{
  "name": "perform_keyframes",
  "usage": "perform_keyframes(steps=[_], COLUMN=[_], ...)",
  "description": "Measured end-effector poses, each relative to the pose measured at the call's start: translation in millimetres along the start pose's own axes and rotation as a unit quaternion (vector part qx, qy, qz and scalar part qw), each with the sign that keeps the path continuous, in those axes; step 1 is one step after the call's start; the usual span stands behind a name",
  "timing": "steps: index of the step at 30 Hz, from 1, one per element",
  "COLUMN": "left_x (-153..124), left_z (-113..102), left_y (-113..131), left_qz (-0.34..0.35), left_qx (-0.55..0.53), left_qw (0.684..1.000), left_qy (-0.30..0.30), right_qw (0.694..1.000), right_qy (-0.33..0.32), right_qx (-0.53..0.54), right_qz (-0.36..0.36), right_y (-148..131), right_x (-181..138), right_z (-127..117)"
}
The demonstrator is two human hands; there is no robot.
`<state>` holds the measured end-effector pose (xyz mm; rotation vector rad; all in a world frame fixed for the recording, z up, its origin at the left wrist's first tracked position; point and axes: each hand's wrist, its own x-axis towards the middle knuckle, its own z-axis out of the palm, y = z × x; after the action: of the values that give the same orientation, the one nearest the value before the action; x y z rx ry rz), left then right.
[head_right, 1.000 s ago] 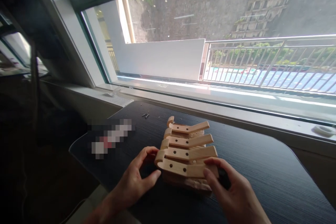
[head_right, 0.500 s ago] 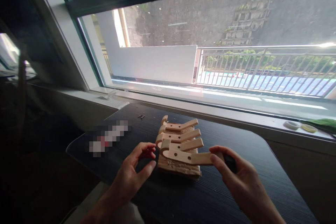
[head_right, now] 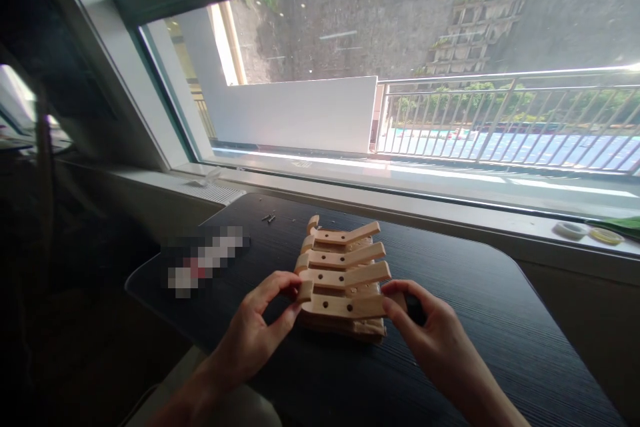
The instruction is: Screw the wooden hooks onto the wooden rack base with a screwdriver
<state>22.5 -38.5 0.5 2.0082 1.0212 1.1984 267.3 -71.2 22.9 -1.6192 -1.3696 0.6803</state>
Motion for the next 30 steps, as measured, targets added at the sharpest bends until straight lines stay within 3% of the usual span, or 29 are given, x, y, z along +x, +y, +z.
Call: perform_keyframes(steps=[8,16,30], left_x=[8,-6,-3], left_z=[-10,-8,-16], left_y=[12,-2,-3], left_qz=[-0.003,0.0,0.014], left_qx=[0.005,-0.011,0.003], left_qw=[1.0,1.0,1.0], left_qy=[0.018,-0.028,-0.02], right_qw=[1.0,0.999,0.999], right_qy=[-0.011,-0.011,-0.015], right_qx=[0.015,-0.034,-0.023], right_qz=[0.02,-0.031,-0.022], right_y=[-16,1,-7], right_x=[-2,-5,-6], right_z=[-7,1,7])
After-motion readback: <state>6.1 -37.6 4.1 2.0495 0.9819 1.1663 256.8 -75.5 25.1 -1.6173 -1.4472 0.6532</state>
